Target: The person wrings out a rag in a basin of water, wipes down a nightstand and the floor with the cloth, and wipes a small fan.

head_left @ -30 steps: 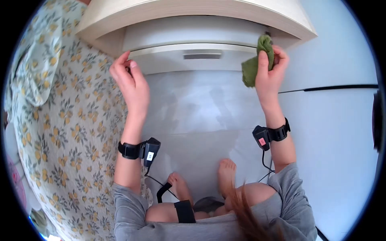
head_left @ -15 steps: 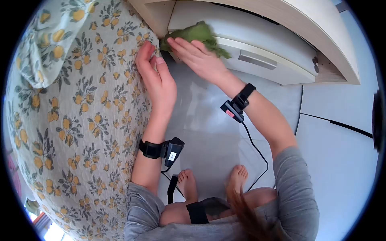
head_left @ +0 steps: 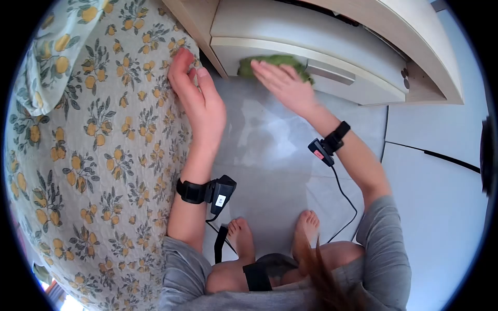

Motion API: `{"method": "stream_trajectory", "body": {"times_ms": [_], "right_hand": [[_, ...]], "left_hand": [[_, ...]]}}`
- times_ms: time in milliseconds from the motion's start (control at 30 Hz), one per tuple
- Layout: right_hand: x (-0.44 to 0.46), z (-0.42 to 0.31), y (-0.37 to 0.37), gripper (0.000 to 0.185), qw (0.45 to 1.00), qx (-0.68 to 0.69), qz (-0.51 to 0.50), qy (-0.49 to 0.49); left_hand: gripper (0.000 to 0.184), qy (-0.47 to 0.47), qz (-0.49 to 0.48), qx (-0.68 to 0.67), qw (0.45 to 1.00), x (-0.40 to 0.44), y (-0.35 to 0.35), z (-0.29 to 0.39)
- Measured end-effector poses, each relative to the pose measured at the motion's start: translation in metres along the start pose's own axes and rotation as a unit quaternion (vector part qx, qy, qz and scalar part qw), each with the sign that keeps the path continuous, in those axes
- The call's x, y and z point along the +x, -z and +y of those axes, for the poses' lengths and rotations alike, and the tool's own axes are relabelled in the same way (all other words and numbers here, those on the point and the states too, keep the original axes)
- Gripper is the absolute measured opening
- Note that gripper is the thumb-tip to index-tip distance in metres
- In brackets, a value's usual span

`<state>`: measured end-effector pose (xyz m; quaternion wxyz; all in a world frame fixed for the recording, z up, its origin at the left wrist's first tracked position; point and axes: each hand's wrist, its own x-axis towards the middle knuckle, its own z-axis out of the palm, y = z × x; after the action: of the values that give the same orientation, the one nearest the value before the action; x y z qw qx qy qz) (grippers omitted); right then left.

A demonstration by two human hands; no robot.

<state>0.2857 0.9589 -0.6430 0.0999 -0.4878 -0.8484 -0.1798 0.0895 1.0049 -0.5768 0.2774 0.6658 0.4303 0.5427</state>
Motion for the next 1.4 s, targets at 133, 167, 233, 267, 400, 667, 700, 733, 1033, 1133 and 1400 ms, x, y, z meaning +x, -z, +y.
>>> {"method": "stream_trajectory", "body": {"times_ms": [133,167,233,267,400,667,700,733,1033,1133,1400], "right_hand": [[0.01,-0.002,0.02,0.052,0.993,-0.087,0.064,-0.053],[0.01,-0.001,0.017,0.054,0.995,-0.087,0.033,-0.033],[0.003,0.002,0.01,0.051,0.997,-0.047,-0.056,0.006],[-0.009,0.004,-0.001,0.051,0.997,-0.051,-0.058,0.003],[-0.066,0.012,0.001,0.048,0.972,0.089,-0.177,-0.13],[-0.187,0.063,0.045,0.049,0.971,-0.11,-0.16,-0.137],[-0.186,0.063,0.05,0.049,0.973,-0.115,-0.135,-0.149],[-0.184,0.062,0.053,0.05,0.974,-0.119,-0.107,-0.161],[-0.043,0.006,0.02,0.058,0.944,0.199,-0.159,-0.212],[-0.034,0.005,-0.024,0.056,0.979,0.177,0.056,-0.08],[-0.163,0.055,0.038,0.049,0.976,0.01,-0.149,-0.159]], "left_hand": [[0.037,-0.019,-0.003,0.042,0.999,0.0,-0.006,0.002],[0.037,-0.027,-0.004,0.063,0.998,-0.001,-0.007,0.005],[0.037,-0.034,-0.011,0.08,0.996,-0.005,-0.008,0.008],[0.036,-0.035,-0.014,0.072,0.997,-0.005,-0.008,0.008],[0.034,-0.029,-0.024,0.034,0.999,-0.007,-0.01,0.009],[0.032,-0.023,-0.05,0.04,0.998,-0.008,-0.019,0.028],[0.032,-0.029,-0.053,0.027,0.998,-0.009,-0.022,0.029],[0.032,-0.036,-0.056,0.015,0.998,-0.009,-0.025,0.03],[0.031,-0.025,-0.116,0.028,0.992,-0.016,-0.043,0.034],[0.031,-0.044,-0.129,0.028,0.99,-0.019,-0.049,0.03],[0.03,-0.056,-0.134,0.049,0.988,-0.017,-0.042,0.031]]}}
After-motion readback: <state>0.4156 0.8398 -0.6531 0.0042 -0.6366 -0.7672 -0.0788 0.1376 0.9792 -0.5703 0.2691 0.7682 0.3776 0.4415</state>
